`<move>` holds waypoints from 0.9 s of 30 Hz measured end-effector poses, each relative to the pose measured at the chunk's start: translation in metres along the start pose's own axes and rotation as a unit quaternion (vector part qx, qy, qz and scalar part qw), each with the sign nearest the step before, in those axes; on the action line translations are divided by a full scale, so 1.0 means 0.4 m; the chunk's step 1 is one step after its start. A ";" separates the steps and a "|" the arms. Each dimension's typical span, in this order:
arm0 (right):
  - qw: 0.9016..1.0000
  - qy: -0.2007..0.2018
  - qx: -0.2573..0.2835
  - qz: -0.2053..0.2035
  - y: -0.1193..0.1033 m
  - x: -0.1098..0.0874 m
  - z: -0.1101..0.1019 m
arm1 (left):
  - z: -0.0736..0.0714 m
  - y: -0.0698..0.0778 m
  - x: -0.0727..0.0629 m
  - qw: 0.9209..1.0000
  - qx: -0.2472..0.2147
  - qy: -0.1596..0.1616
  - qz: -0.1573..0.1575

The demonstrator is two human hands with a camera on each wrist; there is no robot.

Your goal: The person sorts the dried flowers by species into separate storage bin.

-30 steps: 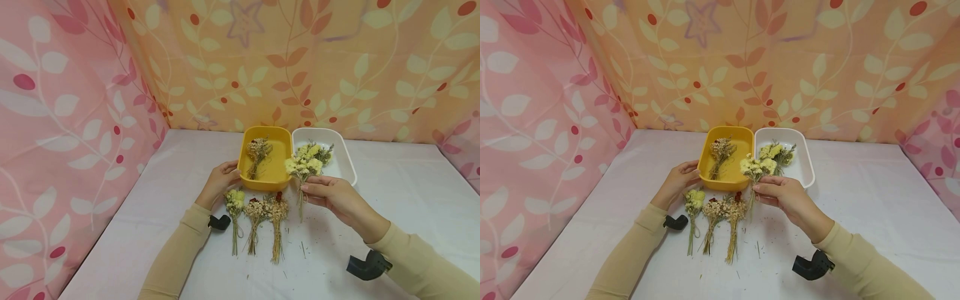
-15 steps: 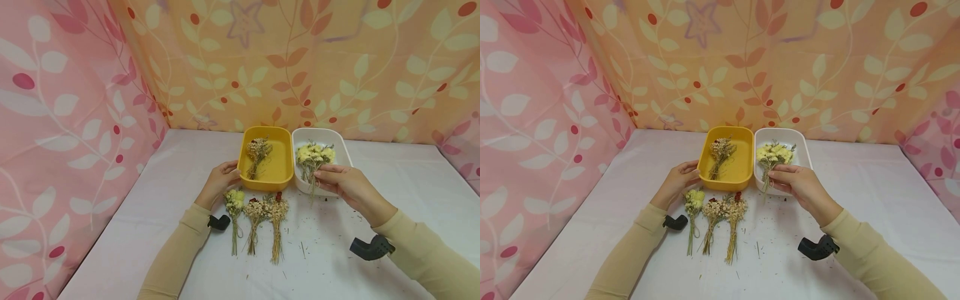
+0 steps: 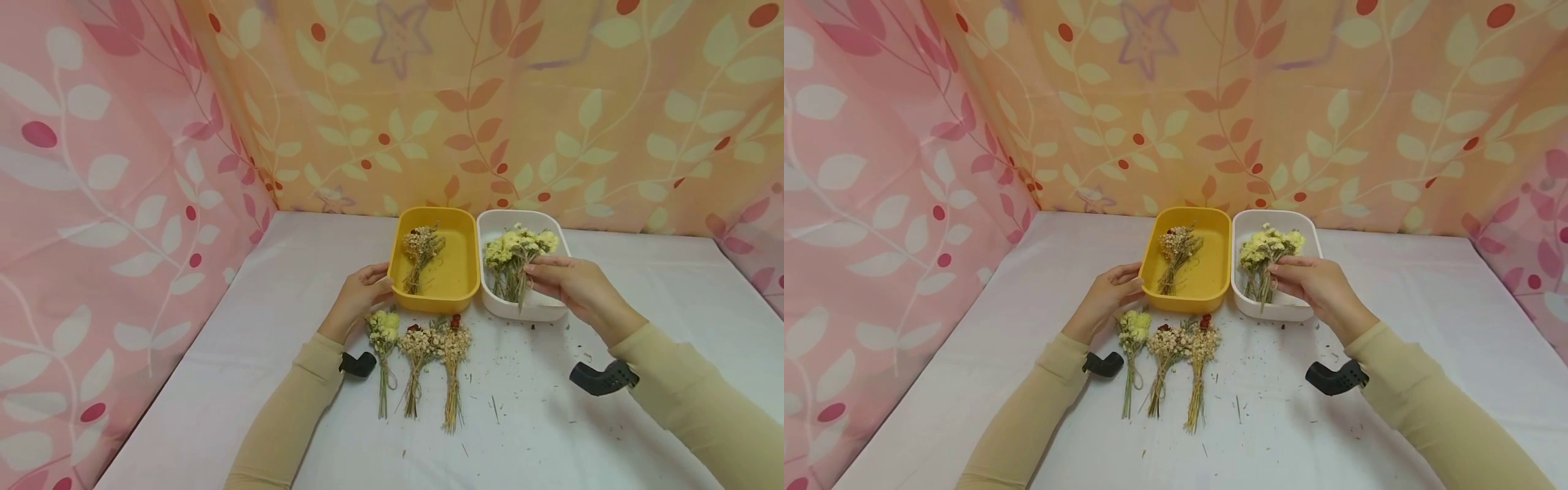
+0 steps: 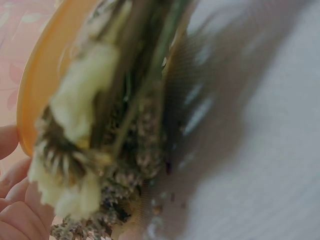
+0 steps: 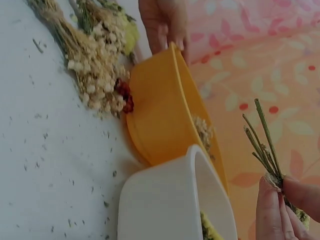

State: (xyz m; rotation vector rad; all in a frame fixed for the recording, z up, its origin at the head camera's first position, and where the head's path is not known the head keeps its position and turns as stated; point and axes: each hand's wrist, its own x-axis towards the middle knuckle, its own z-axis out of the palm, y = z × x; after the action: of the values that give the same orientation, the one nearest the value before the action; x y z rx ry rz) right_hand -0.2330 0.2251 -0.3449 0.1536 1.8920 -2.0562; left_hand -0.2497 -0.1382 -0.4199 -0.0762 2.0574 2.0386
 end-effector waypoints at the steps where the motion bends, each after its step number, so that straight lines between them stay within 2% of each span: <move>1: 1.000 0.005 -0.002 0.002 0.000 0.007 -0.003 | 0.001 0.000 0.000 1.000 0.002 0.000 0.003; 8: 1.000 0.027 0.005 0.009 0.012 0.056 -0.024 | 0.005 0.005 -0.003 1.000 0.001 -0.003 0.005; 12: 0.999 0.035 -0.008 0.015 0.022 0.081 -0.023 | 0.004 0.007 -0.005 1.000 0.003 -0.001 0.006; 21: 0.998 0.053 -0.028 -0.003 0.043 0.115 -0.016 | 0.002 0.002 -0.003 1.000 0.000 -0.008 0.015; 27: 0.994 0.065 -0.088 0.020 0.054 0.136 -0.017 | 0.001 0.000 0.000 1.000 0.001 -0.004 0.010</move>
State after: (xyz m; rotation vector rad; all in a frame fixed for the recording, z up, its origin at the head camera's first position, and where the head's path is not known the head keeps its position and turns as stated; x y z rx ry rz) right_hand -0.2781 0.2212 -0.3827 0.2858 2.1199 -1.8826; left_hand -0.2497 -0.1377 -0.4199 -0.0475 2.0636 2.0439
